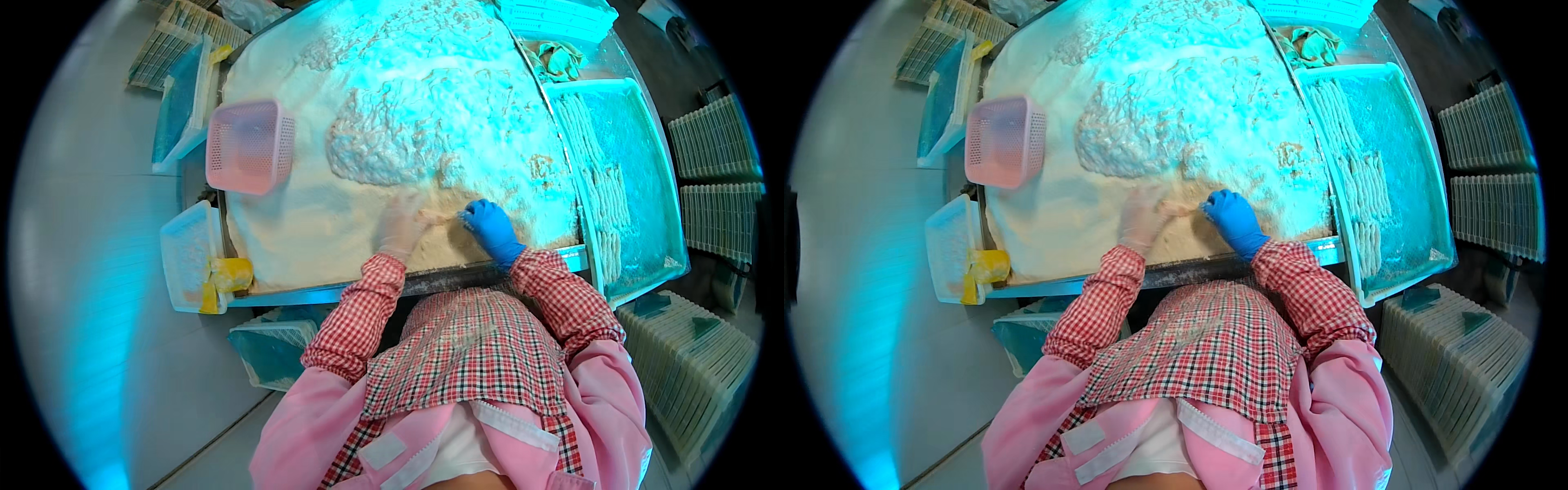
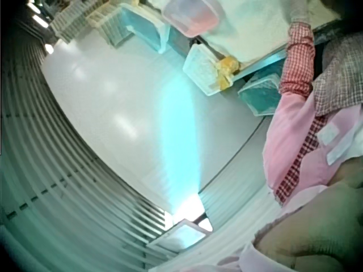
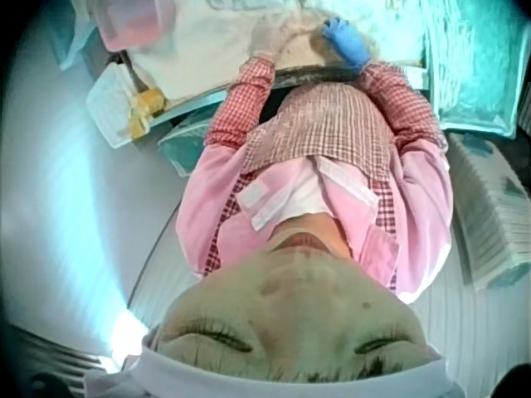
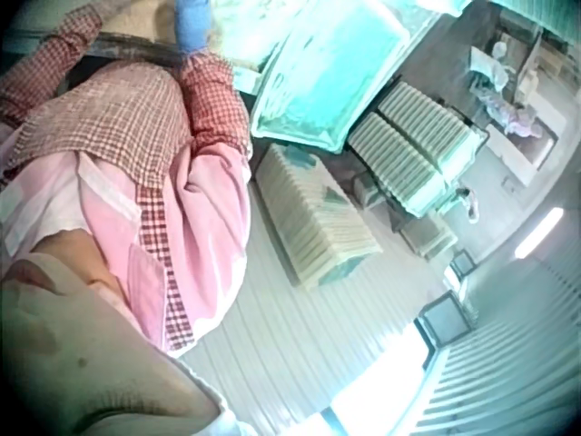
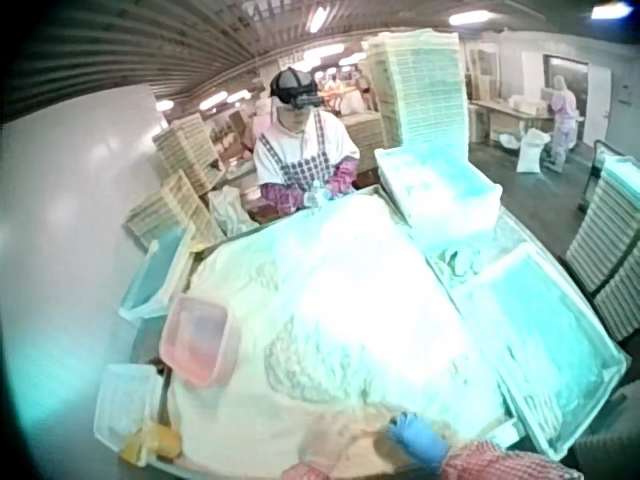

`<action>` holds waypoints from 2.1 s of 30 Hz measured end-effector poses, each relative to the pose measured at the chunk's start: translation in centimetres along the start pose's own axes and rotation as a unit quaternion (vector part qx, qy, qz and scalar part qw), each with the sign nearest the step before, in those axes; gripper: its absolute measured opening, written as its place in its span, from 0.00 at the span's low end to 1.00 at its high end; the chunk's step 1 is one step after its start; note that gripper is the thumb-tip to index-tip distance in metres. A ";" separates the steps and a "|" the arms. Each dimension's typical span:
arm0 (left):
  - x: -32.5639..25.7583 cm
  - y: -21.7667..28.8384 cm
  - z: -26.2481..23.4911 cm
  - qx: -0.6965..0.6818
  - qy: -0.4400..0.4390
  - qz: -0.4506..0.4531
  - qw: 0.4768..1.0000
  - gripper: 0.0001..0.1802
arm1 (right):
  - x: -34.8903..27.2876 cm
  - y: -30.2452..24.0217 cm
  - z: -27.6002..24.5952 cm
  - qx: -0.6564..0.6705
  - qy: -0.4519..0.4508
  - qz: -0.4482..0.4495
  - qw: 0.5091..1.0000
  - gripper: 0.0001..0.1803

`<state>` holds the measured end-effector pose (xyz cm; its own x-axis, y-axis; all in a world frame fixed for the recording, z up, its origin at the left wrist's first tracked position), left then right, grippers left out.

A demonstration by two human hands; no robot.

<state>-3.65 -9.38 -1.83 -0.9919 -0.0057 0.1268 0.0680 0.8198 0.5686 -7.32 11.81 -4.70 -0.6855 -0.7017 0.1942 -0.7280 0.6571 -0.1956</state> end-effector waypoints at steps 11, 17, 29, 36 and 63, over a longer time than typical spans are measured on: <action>-1.3 -0.3 -6.1 -0.102 -0.116 0.078 0.985 0.12 | -2.7 3.5 -3.8 0.137 0.055 0.094 0.985 0.23; -3.0 -0.7 -4.8 -0.017 -0.112 -0.211 0.971 0.21 | -0.1 -0.5 -2.7 0.030 -0.013 0.052 0.998 0.34; -4.7 -0.6 -3.6 -0.154 0.037 -0.156 0.975 0.20 | 2.3 3.8 -2.1 0.000 0.064 0.129 0.990 0.12; -4.6 0.1 -3.2 -0.024 -0.067 -0.238 0.969 0.19 | -0.3 6.7 -2.1 0.348 0.113 0.311 0.877 0.16; -0.7 6.5 5.2 -0.073 0.046 -0.108 0.990 0.15 | -3.6 6.6 -1.2 0.378 0.103 0.379 0.839 0.19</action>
<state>-3.12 -1.08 -2.50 -0.9716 -0.2294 0.0583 -0.1238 0.7024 0.7010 -9.67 18.97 -5.55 -0.9923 -0.0480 -0.1141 0.0776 0.4763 -0.8758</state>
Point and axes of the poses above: each hand's wrist, its own x-axis towards the middle knuckle, its own z-axis out of the palm, y = z × x, the point moved 2 cm from there along x, towards the middle knuckle, and after that the axes turned 9 degrees about -x, right-handed, at the moved point
